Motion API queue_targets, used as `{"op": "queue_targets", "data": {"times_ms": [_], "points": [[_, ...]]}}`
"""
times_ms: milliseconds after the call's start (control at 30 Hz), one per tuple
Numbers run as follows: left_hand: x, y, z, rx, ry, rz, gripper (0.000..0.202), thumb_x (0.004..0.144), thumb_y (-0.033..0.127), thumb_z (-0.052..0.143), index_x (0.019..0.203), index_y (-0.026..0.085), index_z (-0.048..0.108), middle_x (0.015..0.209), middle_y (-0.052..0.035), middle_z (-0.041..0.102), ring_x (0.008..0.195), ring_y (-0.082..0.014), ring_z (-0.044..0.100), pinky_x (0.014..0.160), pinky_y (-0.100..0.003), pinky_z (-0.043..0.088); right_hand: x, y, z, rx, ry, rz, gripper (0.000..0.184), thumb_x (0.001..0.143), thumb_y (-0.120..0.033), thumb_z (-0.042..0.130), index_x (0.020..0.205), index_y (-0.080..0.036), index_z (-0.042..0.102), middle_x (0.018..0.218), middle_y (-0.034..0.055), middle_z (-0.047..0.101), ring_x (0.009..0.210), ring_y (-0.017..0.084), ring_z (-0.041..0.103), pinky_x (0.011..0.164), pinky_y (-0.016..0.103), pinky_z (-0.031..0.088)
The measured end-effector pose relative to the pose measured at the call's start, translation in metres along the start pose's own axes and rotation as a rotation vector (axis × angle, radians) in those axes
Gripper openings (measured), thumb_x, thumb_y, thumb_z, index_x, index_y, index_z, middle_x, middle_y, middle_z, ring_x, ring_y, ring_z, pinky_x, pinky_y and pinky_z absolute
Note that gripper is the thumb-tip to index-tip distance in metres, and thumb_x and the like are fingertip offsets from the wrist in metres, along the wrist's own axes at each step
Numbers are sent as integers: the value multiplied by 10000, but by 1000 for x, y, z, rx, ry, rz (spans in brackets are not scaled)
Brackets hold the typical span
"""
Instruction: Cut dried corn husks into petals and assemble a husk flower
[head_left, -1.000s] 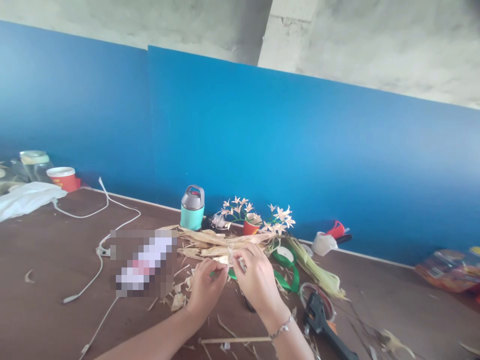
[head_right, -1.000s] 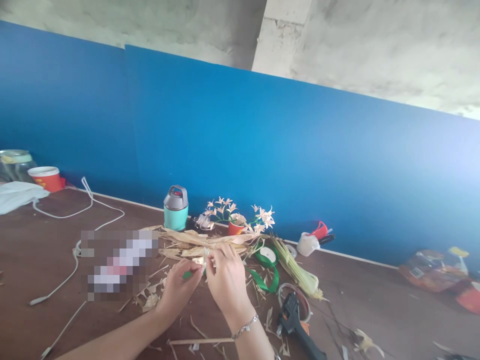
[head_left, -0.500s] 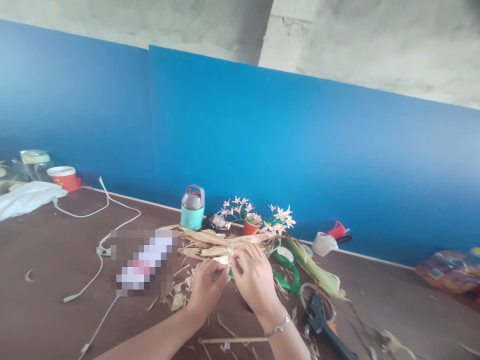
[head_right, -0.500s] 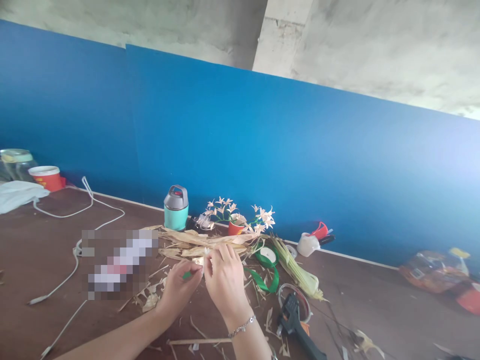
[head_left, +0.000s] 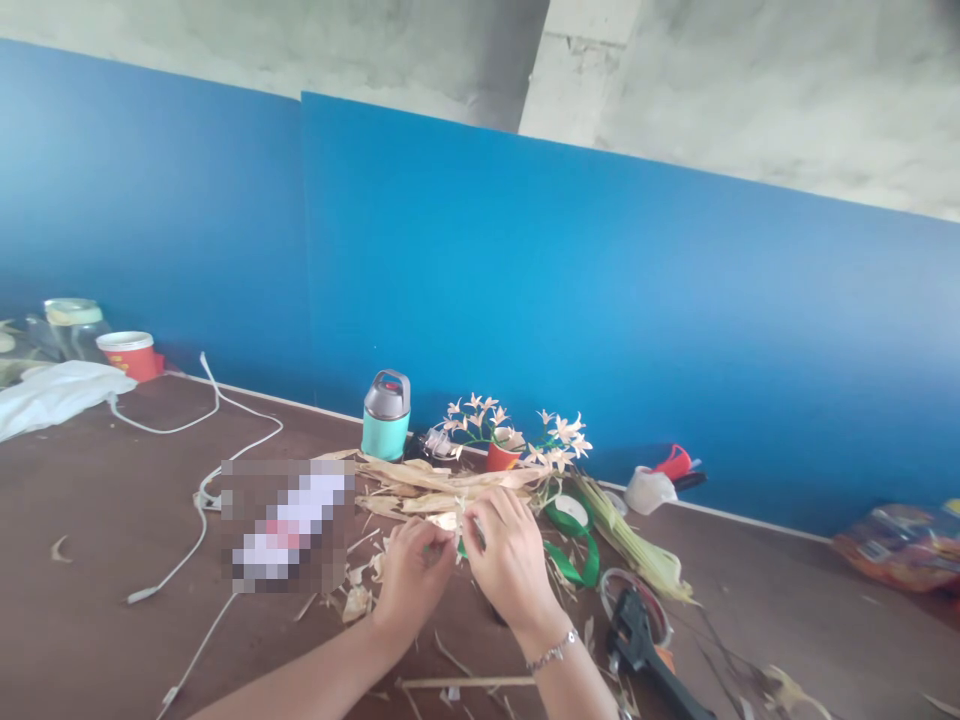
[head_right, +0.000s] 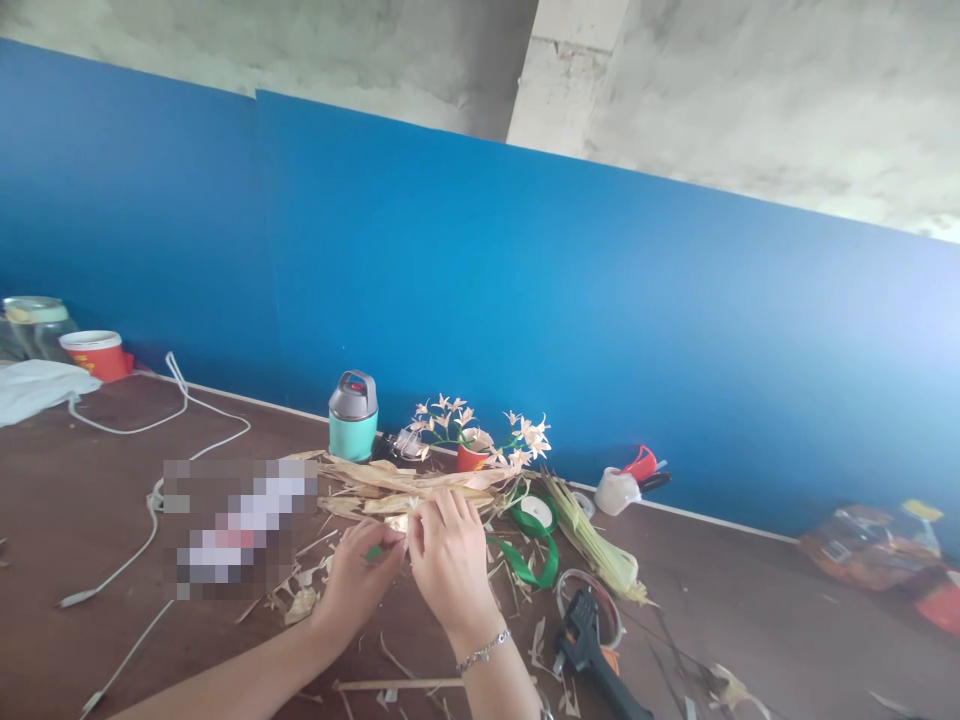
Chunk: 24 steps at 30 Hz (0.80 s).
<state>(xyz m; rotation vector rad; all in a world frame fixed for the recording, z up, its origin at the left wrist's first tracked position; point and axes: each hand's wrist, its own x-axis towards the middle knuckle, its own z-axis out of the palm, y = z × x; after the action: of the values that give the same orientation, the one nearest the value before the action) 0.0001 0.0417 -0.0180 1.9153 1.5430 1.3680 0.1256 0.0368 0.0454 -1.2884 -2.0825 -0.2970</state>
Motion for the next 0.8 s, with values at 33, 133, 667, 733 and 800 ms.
{"op": "queue_targets", "data": {"times_ms": [33, 133, 667, 733, 800], "points": [[0, 0, 0, 2, 0, 1, 197, 748, 223, 503, 567, 187, 568, 582, -2, 577, 637, -168, 541, 643, -274, 367, 0, 0, 0, 0, -3, -1, 160, 832, -118, 479, 705, -197, 536, 788, 38, 581, 799, 180, 542, 734, 298, 406], [0, 1, -1, 4, 4, 4, 188, 740, 209, 502, 565, 189, 567, 584, -5, 584, 642, -172, 547, 644, -275, 369, 0, 1, -1, 8, -11, -7, 158, 832, -110, 481, 713, -196, 540, 803, 39, 586, 805, 181, 539, 739, 302, 401], [-1, 3, -1, 13, 1, 37, 194, 745, 193, 496, 581, 192, 598, 587, -6, 609, 642, -171, 563, 648, -281, 387, 0, 1, -2, -30, -25, -26, 176, 847, -129, 479, 693, -192, 538, 775, 34, 584, 776, 182, 544, 720, 305, 386], [-1, 2, 0, 10, 3, 33, 192, 744, 195, 499, 581, 193, 601, 583, -6, 608, 640, -172, 566, 642, -279, 393, 0, 2, -3, -23, -42, -15, 162, 846, -130, 484, 715, -193, 553, 791, 35, 588, 801, 186, 551, 739, 310, 396], [-1, 2, 0, -2, 7, 22, 191, 740, 199, 504, 581, 195, 609, 580, -8, 608, 635, -173, 567, 628, -275, 399, 0, 2, -4, 4, -42, -6, 120, 840, -149, 503, 755, -196, 572, 818, 41, 596, 833, 195, 555, 763, 322, 406]]}}
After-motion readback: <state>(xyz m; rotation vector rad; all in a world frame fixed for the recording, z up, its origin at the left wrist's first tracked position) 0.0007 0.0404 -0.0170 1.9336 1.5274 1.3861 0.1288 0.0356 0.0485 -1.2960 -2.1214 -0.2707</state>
